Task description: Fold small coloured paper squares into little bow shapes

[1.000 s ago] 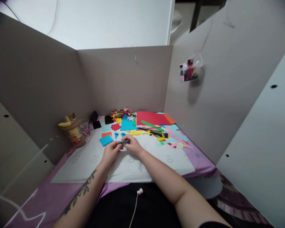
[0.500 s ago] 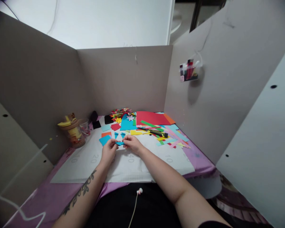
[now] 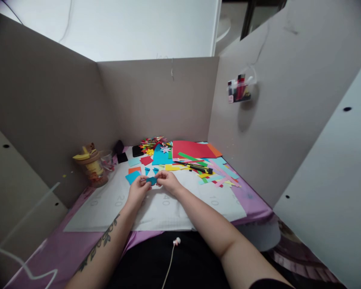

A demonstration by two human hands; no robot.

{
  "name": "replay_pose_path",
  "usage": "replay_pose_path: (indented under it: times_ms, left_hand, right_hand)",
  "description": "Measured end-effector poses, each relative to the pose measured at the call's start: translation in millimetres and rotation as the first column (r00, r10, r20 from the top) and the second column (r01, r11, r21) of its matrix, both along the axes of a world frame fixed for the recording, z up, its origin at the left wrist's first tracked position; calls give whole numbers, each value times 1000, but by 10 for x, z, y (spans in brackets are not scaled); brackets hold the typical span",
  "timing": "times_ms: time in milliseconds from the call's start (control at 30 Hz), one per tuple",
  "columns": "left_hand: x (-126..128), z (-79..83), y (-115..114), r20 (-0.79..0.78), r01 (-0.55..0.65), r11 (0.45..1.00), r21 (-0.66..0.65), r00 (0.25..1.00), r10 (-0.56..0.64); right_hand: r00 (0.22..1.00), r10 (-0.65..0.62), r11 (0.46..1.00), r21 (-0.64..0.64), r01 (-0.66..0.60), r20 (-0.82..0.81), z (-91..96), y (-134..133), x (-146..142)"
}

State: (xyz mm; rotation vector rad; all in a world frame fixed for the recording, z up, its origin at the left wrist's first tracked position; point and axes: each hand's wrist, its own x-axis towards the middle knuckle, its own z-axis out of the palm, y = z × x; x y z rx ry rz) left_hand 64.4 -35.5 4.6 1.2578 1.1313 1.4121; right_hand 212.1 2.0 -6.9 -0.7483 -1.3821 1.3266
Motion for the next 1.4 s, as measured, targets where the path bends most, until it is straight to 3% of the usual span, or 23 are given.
replay_pose_path:
  times_ms: [233, 400, 633, 800, 900, 1133, 1400]
  left_hand:
    - [15, 60, -46, 56, 34, 997, -70, 998, -30]
    - [-1, 26, -30, 17, 39, 999, -33, 999, -39]
    - [-16, -12, -24, -203, -13, 994, 112, 978, 36]
    - [-30, 53, -91, -432, -91, 948, 305, 874, 223]
    - [-38, 64, -109, -495, -82, 931, 357, 828, 263]
    - [-40, 38, -95, -518, -69, 924, 375, 812, 271]
    - [-37, 60, -103, -468, 9, 917, 399, 862, 195]
  right_hand:
    - [1000, -20, 1000, 17, 20, 5, -20, 9, 33]
    - [998, -25, 999, 40, 23, 54, 34, -39, 30]
    - [990, -44, 995, 91, 32, 132, 71, -69, 5]
    - [968, -49, 991, 133, 16, 245, 83, -84, 18]
    - [962, -38, 989, 148, -2, 269, 90, -97, 17]
    - [953, -45, 989, 147, 0, 301, 108, -120, 10]
    - [948, -23, 991, 130, -19, 317, 79, -102, 18]
